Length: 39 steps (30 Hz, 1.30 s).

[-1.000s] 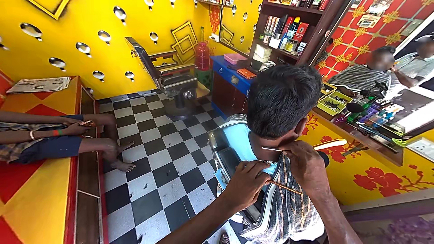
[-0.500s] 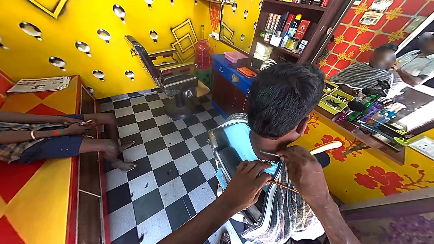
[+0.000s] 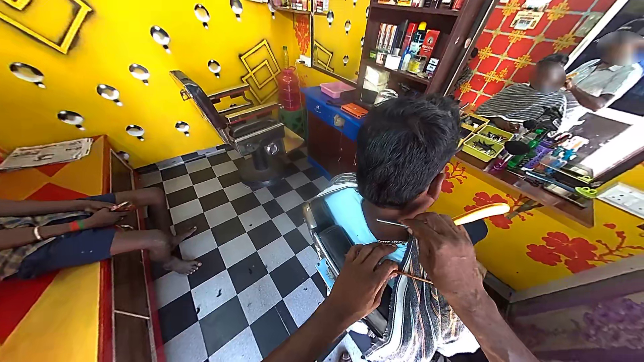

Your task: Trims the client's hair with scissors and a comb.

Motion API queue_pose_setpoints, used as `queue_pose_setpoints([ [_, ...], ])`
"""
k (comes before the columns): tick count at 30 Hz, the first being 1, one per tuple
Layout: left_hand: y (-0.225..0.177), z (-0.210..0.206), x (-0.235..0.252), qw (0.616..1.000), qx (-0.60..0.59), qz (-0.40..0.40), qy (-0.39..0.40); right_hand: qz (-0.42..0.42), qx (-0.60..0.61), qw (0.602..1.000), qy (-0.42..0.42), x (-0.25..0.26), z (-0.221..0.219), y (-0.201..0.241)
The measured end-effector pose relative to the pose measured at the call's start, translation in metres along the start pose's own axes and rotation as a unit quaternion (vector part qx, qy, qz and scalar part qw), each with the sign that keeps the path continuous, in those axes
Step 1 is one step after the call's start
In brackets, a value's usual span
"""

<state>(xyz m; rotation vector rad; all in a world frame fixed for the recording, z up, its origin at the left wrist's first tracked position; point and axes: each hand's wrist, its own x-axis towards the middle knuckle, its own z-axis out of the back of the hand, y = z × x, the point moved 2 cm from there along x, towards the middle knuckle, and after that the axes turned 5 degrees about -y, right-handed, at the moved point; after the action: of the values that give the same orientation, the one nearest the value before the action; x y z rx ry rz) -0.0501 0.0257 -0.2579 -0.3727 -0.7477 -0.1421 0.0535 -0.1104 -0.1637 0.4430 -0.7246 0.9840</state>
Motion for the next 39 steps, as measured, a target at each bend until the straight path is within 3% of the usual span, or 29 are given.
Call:
queue_pose_setpoints([
  [4,0.000,0.000,0.001,1.000,0.009,0.000,0.008,-0.019,0.056,0.997,0.041,-0.006,-0.010,-0.015],
  [9,-0.004,0.001,0.006,0.998,0.036,0.006,0.049,-0.067,0.147,0.986,-0.051,0.007,0.001,-0.053],
  [16,-0.001,0.002,0.006,0.998,0.031,0.002,0.046,0.021,0.148,0.988,0.032,-0.010,-0.020,-0.068],
  [21,0.000,0.001,0.005,0.999,0.029,0.004,0.044,-0.033,0.217,0.975,-0.041,0.006,-0.010,-0.072],
  [27,0.000,0.002,0.005,0.999,0.023,0.007,0.046,0.065,0.192,0.978,0.059,-0.010,-0.025,-0.079],
  [31,0.000,0.003,0.005,0.999,0.018,0.009,0.046,-0.004,0.205,0.978,-0.031,-0.003,-0.018,-0.083],
  [36,0.000,0.004,0.005,0.999,0.015,0.008,0.043,0.079,0.195,0.976,0.048,-0.008,-0.023,-0.082],
  [39,0.000,0.005,0.005,0.999,0.012,0.010,0.043,0.027,0.224,0.974,-0.026,0.001,-0.015,-0.088],
])
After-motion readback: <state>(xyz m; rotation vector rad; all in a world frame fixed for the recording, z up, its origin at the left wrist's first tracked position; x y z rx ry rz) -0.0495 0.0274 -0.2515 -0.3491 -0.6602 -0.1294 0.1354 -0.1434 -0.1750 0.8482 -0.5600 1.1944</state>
